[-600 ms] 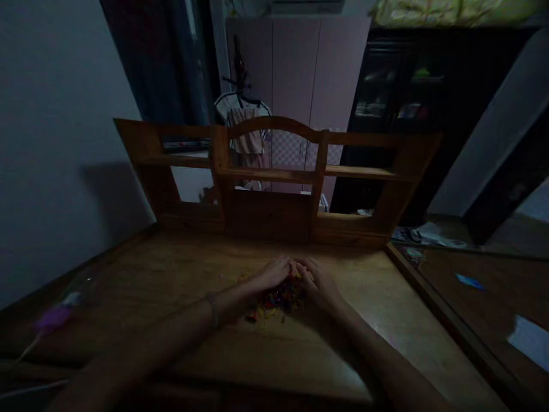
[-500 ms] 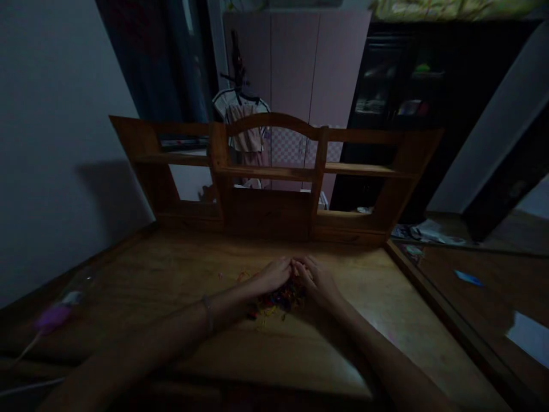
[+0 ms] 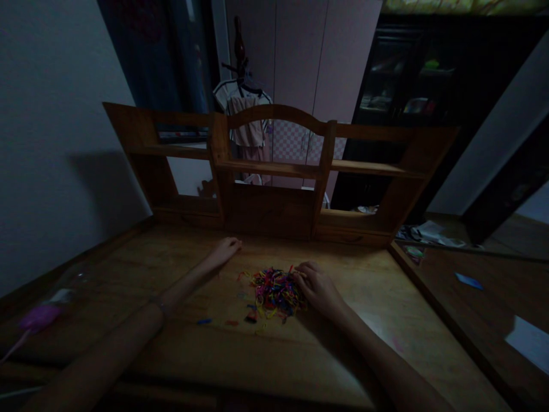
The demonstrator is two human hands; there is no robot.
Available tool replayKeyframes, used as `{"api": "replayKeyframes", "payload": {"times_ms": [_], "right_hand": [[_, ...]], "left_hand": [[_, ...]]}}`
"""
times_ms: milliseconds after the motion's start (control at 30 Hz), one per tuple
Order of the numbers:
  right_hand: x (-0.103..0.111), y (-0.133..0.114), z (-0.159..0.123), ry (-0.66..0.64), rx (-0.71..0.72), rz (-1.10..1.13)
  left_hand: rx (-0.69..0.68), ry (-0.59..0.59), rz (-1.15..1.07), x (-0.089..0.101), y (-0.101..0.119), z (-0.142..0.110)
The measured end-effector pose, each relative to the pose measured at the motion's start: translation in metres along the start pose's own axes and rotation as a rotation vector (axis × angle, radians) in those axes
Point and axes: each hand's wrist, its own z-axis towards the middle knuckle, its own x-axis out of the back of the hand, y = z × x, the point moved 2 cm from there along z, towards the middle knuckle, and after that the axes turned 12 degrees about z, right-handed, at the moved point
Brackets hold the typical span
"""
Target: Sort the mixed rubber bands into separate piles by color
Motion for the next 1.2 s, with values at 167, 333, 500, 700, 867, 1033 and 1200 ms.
{"api": "replayKeyframes", "payload": {"times_ms": [167, 333, 500, 700, 867, 1033, 1200], "right_hand": [[-0.007, -0.001, -0.001, -0.022, -0.039, 0.01], [-0.014, -0.009, 0.001, -0.076, -0.065, 0.067], [-0.017, -0.021, 0.006, -0.111, -0.084, 0.147], [-0.02, -0.025, 0.005, -0.177, -0.099, 0.177], [-0.015, -0.023, 0.008, -0.253, -0.055, 0.088], [-0.009, -0.024, 0.011, -0.343, 0.058, -0.08], [-0.011, -0.019, 0.01, -0.386, 0.054, -0.075]], "left_hand": [[-0.023, -0.007, -0.066, -0.006, -0.011, -0.003], [-0.22, -0.014, -0.071, -0.021, 0.028, -0.025], [-0.44, -0.115, -0.08, -0.015, 0.06, -0.045], [-0.536, -0.144, -0.04, -0.002, 0.058, -0.046], [-0.511, -0.098, 0.079, 0.001, 0.048, -0.04], [-0.186, -0.005, 0.342, 0.009, 0.027, -0.03], [0.214, -0.049, 0.378, 0.026, -0.015, -0.029]]}}
